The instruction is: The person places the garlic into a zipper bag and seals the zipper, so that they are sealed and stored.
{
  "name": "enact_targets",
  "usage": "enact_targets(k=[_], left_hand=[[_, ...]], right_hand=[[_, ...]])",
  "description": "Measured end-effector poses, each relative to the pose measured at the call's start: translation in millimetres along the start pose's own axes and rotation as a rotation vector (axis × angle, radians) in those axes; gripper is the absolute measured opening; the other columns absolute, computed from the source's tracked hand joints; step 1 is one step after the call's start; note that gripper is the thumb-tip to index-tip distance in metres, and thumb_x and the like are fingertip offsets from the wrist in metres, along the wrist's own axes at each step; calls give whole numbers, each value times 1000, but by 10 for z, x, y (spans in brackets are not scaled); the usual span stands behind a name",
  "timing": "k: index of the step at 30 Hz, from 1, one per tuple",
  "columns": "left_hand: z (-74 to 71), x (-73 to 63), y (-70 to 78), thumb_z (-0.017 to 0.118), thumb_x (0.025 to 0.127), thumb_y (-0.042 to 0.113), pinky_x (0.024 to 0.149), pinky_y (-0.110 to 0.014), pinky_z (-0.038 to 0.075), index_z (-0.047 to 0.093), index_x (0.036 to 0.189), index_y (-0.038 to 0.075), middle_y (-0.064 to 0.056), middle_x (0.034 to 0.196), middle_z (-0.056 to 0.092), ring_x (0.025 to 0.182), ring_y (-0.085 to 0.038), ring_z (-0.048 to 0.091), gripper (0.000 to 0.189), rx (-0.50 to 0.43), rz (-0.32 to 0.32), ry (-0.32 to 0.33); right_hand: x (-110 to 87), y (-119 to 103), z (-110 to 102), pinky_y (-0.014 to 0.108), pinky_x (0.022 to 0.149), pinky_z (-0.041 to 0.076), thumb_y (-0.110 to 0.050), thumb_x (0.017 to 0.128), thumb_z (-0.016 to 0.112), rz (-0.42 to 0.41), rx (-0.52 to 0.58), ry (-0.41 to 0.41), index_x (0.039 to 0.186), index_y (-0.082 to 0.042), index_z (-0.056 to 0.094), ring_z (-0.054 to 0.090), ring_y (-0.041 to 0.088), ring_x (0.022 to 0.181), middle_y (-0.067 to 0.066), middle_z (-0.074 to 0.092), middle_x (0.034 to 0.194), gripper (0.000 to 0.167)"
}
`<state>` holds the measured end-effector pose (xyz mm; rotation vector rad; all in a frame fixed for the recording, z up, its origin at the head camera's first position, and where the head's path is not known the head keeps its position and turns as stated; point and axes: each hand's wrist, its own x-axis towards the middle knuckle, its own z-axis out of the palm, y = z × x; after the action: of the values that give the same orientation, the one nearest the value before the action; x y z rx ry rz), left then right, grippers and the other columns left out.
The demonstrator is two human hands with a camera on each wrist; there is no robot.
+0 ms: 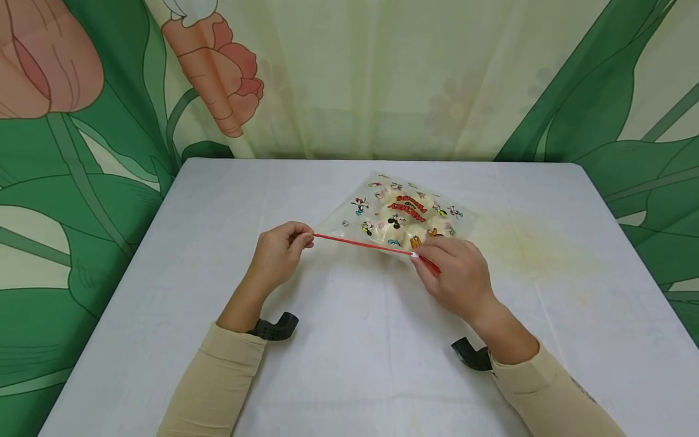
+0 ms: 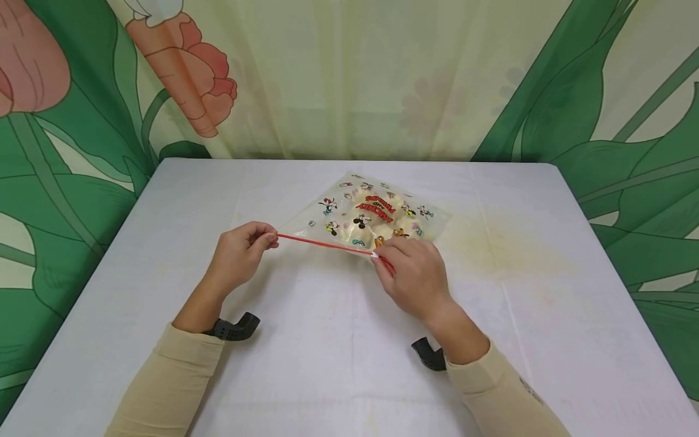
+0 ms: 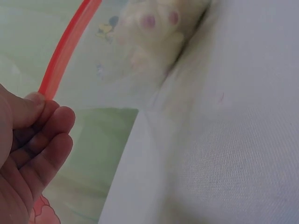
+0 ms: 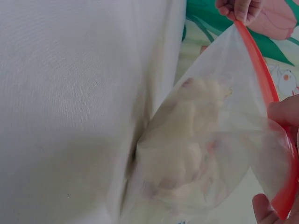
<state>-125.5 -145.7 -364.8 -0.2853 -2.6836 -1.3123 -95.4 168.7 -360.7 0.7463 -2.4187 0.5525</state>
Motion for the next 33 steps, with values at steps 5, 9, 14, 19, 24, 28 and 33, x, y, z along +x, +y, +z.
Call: enact_targets(k=[5, 9, 14, 19, 24, 28, 33], left_hand=[[-8, 17, 11, 65, 97, 5, 65, -31, 52, 69, 97, -1, -8, 84, 72, 82, -24, 70, 7, 1, -6, 10], [-8, 17, 12, 64, 97, 4, 65, -30, 52, 69, 96, -1, -8, 84, 72, 82, -25, 69, 8, 3, -7, 14], [6, 4, 14, 64, 98, 6, 63, -30, 51, 69, 96, -1, -8, 84, 71, 82, -27, 69, 8, 10, -5, 7], [22, -27, 23, 65, 97, 6, 63, -31, 51, 69, 96, -1, -7, 83, 71, 80, -25, 67, 8, 20, 16, -6], [43, -70, 34, 67, 96, 3, 64, -32, 51, 69, 94, -1, -7, 83, 71, 79, -26, 68, 5, 17, 50, -15], [65, -79, 46, 67, 95, 2, 64, -32, 52, 69, 94, -2, -7, 83, 71, 79, -28, 69, 5, 7, 66, -15], [87, -93, 78, 67, 95, 2, 63, -32, 52, 70, 94, -2, -7, 83, 71, 77, -23, 67, 5, 12, 69, -20]], right_hand=[[-13, 22, -25, 45, 68, 49, -12, 81, 77, -31, 10, 44, 88, -2, 78, 68, 30, 82, 11, 72, 88, 12], [-20, 24, -29, 43, 66, 50, -13, 81, 77, -36, 18, 46, 89, -3, 78, 68, 28, 79, 10, 72, 87, 12], [-39, 20, -46, 37, 56, 52, -11, 81, 78, -20, 15, 30, 90, -3, 77, 66, 24, 74, 7, 69, 89, 12], [-69, -27, -37, 38, 53, 54, -3, 81, 79, 30, 18, 19, 92, -1, 72, 65, 25, 75, 10, 63, 91, 13], [-86, -116, -9, 43, 59, 56, 1, 86, 74, 152, -5, -9, 98, 3, 68, 63, 31, 80, 15, 60, 91, 13], [-68, -191, -21, 44, 59, 55, -4, 90, 71, 274, -62, -81, 103, 3, 67, 62, 32, 82, 16, 60, 95, 15], [-11, -269, -30, 48, 71, 54, -2, 93, 65, 370, -106, -148, 107, 9, 66, 60, 37, 86, 23, 58, 97, 18]])
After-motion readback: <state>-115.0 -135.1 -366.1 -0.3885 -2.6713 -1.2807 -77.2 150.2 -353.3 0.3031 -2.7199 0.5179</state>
